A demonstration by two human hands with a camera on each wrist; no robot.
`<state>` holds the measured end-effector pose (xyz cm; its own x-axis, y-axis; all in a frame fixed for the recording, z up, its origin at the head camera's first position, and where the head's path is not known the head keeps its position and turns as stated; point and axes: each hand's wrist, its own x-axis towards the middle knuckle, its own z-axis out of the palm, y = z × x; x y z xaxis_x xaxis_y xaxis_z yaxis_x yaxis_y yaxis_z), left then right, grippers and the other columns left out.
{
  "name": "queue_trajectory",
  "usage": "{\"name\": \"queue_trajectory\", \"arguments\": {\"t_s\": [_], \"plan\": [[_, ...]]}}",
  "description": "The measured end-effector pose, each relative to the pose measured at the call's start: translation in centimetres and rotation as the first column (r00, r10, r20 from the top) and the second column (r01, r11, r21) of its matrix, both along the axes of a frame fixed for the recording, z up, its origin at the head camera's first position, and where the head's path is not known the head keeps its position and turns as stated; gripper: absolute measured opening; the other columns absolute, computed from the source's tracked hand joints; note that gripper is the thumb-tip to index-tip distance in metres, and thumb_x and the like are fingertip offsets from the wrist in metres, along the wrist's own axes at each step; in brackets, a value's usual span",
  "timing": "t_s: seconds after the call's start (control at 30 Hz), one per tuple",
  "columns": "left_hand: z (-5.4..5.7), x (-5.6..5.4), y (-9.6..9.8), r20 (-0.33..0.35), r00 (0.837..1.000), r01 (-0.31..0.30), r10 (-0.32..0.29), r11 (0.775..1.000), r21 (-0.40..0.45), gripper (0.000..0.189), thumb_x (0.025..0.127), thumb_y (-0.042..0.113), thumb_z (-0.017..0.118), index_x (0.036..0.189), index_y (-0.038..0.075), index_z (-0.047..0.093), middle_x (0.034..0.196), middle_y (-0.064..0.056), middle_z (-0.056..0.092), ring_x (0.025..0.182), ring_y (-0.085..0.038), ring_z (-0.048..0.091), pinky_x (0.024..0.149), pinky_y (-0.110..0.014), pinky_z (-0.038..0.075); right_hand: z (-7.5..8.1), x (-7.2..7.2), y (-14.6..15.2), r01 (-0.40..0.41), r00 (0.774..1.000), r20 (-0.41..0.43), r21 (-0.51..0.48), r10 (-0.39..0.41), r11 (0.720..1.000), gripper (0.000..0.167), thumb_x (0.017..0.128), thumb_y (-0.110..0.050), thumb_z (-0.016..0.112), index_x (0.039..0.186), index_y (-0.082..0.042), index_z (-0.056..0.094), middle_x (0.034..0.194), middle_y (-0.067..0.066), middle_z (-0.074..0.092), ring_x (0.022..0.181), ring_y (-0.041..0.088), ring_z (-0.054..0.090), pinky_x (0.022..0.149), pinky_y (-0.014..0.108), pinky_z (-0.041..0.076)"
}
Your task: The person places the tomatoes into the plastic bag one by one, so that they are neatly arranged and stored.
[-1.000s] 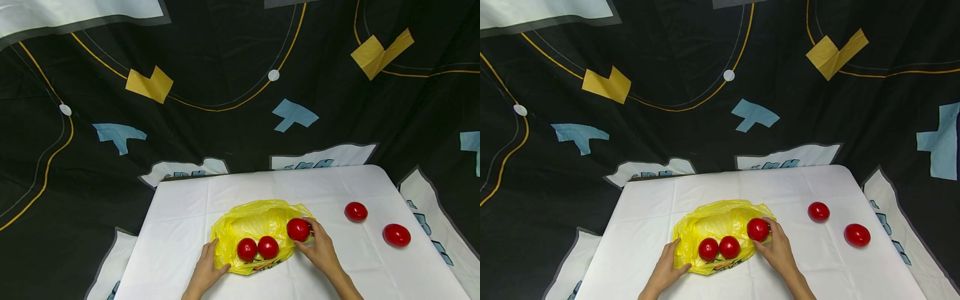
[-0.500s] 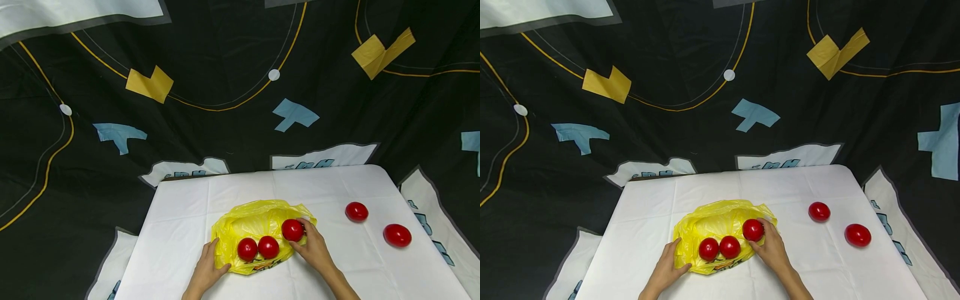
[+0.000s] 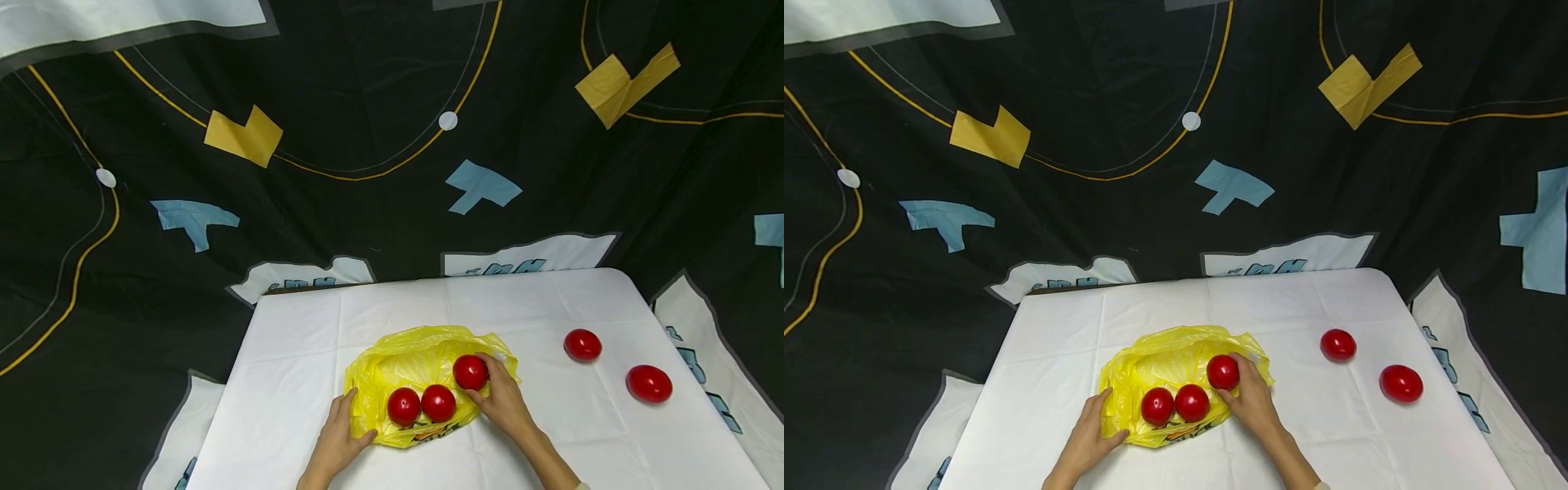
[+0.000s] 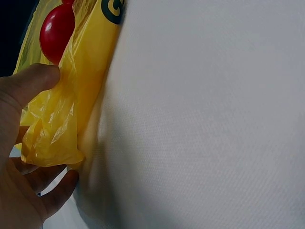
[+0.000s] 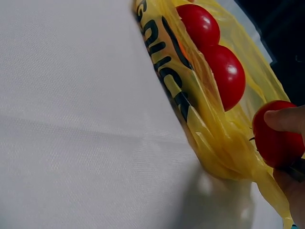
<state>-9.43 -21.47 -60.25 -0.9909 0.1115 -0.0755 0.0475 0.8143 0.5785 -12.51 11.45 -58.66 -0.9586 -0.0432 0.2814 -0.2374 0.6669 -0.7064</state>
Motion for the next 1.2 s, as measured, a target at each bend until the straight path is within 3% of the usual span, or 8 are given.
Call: {"name": "queue_trajectory", "arguments": {"t_s": [0.53, 0.9, 1.2], "plan": [[0.2, 0.0, 0.1, 0.01, 1.0, -0.006, 0.006, 1.0, 0.008, 0.093, 0.072, 0.037, 0.082, 0.144, 0.005, 0.033, 0.132, -0.015, 0.041, 0.119, -0.038, 0.049, 0.098, -0.052, 0.043, -1.6, -0.4, -0.4, -0.013, 0.999, 0.039, 0.006, 0.012, 1.0, 0.073, 0.066, -0.003, 0.085, 0.129, 0.002, 0.048, 0.118, 0.019, 0.053, 0.108, 0.035, 0.056, 0.093, 0.05, 0.047], [0.3, 0.1, 0.1, 0.01, 1.0, -0.007, 0.007, 1.0, 0.007, 0.092, 0.072, 0.038, 0.081, 0.143, 0.005, 0.033, 0.131, -0.015, 0.041, 0.118, -0.038, 0.049, 0.097, -0.053, 0.044, -1.7, -0.3, -0.5, -0.022, 0.999, 0.03, 0.016, 0.022, 1.0, 0.073, 0.062, -0.004, 0.087, 0.126, 0.001, 0.05, 0.116, 0.018, 0.055, 0.106, 0.034, 0.057, 0.093, 0.049, 0.047], [0.2, 0.1, 0.1, 0.001, 1.0, -0.005, 0.005, 1.0, 0.008, 0.091, 0.073, 0.037, 0.081, 0.143, 0.005, 0.033, 0.132, -0.015, 0.041, 0.118, -0.038, 0.049, 0.097, -0.053, 0.044, -1.8, -0.1, -0.6, -0.02, 0.997, 0.074, 0.023, 0.018, 1.0, 0.074, 0.061, -0.003, 0.087, 0.125, -0.001, 0.05, 0.117, 0.017, 0.054, 0.107, 0.033, 0.057, 0.092, 0.049, 0.048]]}}
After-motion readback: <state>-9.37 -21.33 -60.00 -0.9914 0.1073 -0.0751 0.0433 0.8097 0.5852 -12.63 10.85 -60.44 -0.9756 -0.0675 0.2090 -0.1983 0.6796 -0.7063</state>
